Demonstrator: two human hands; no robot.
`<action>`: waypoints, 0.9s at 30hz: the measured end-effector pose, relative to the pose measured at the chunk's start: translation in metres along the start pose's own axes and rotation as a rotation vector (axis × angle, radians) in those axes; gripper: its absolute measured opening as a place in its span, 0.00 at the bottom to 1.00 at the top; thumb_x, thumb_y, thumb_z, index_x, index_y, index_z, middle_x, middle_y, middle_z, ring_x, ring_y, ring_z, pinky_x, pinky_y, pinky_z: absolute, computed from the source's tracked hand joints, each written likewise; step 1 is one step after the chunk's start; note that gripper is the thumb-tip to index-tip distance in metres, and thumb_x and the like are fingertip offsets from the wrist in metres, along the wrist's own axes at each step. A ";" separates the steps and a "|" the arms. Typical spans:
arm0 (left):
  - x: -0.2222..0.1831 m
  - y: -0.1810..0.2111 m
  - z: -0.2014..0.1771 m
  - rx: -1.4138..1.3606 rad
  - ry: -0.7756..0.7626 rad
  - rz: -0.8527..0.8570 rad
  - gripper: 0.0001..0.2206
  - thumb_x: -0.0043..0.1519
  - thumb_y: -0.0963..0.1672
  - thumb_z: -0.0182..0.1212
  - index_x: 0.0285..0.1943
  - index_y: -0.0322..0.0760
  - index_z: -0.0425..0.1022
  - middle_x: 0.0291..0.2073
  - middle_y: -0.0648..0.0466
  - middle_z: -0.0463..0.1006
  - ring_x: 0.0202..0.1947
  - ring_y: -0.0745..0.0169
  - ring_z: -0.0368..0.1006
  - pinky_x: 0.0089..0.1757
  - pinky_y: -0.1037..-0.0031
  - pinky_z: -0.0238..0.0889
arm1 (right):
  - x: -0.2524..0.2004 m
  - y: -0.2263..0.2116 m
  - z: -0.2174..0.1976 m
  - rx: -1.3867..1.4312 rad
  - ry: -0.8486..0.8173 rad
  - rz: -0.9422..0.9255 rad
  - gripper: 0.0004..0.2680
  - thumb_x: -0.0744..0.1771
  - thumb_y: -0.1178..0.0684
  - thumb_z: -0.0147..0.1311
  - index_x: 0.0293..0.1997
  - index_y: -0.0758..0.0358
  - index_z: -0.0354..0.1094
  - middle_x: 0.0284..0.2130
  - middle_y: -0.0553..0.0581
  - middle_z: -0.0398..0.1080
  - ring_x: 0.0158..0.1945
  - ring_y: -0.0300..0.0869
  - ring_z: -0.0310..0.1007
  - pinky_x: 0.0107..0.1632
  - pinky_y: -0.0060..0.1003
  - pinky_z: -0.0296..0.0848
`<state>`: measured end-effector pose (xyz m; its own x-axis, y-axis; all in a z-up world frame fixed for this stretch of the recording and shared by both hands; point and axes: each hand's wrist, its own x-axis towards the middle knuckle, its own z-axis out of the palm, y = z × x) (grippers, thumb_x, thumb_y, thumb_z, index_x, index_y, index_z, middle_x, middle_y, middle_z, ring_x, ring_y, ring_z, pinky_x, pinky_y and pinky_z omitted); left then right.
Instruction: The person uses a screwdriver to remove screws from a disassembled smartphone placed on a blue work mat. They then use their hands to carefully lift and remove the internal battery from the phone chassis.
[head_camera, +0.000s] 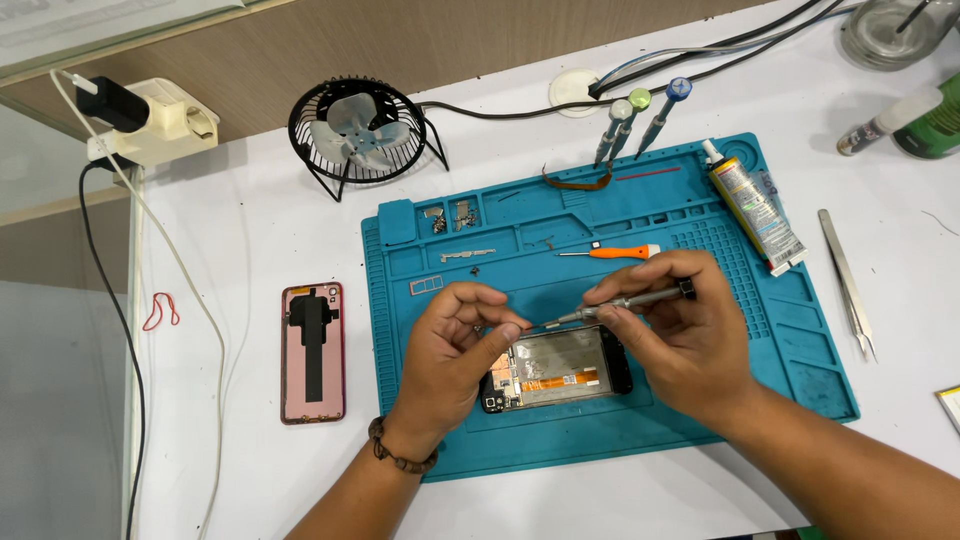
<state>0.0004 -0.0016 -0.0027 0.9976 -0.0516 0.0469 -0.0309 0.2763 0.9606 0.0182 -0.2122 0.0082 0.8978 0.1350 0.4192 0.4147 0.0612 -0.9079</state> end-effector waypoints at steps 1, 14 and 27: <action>0.000 -0.001 0.000 0.000 0.001 0.001 0.12 0.54 0.35 0.62 0.45 0.27 0.69 0.29 0.41 0.80 0.32 0.69 0.73 0.29 0.87 0.61 | 0.000 0.000 0.000 0.000 -0.002 0.000 0.12 0.62 0.68 0.53 0.43 0.70 0.52 0.32 0.65 0.74 0.35 0.44 0.79 0.40 0.36 0.81; -0.002 -0.002 0.001 -0.016 0.036 -0.037 0.12 0.54 0.35 0.62 0.45 0.28 0.68 0.29 0.40 0.80 0.31 0.68 0.74 0.25 0.90 0.59 | -0.006 -0.005 0.003 -0.187 -0.059 -0.167 0.11 0.61 0.67 0.56 0.39 0.68 0.54 0.33 0.61 0.76 0.39 0.47 0.80 0.42 0.37 0.80; -0.004 0.002 0.004 0.031 0.023 0.046 0.10 0.55 0.35 0.62 0.43 0.28 0.68 0.29 0.40 0.81 0.30 0.67 0.73 0.30 0.85 0.62 | -0.002 -0.005 -0.004 -0.098 -0.096 -0.180 0.11 0.61 0.68 0.53 0.39 0.66 0.51 0.34 0.62 0.74 0.40 0.47 0.80 0.43 0.36 0.80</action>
<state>-0.0043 -0.0043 -0.0002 0.9962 -0.0171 0.0853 -0.0785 0.2480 0.9656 0.0149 -0.2165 0.0115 0.7915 0.2245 0.5684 0.5839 -0.0030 -0.8118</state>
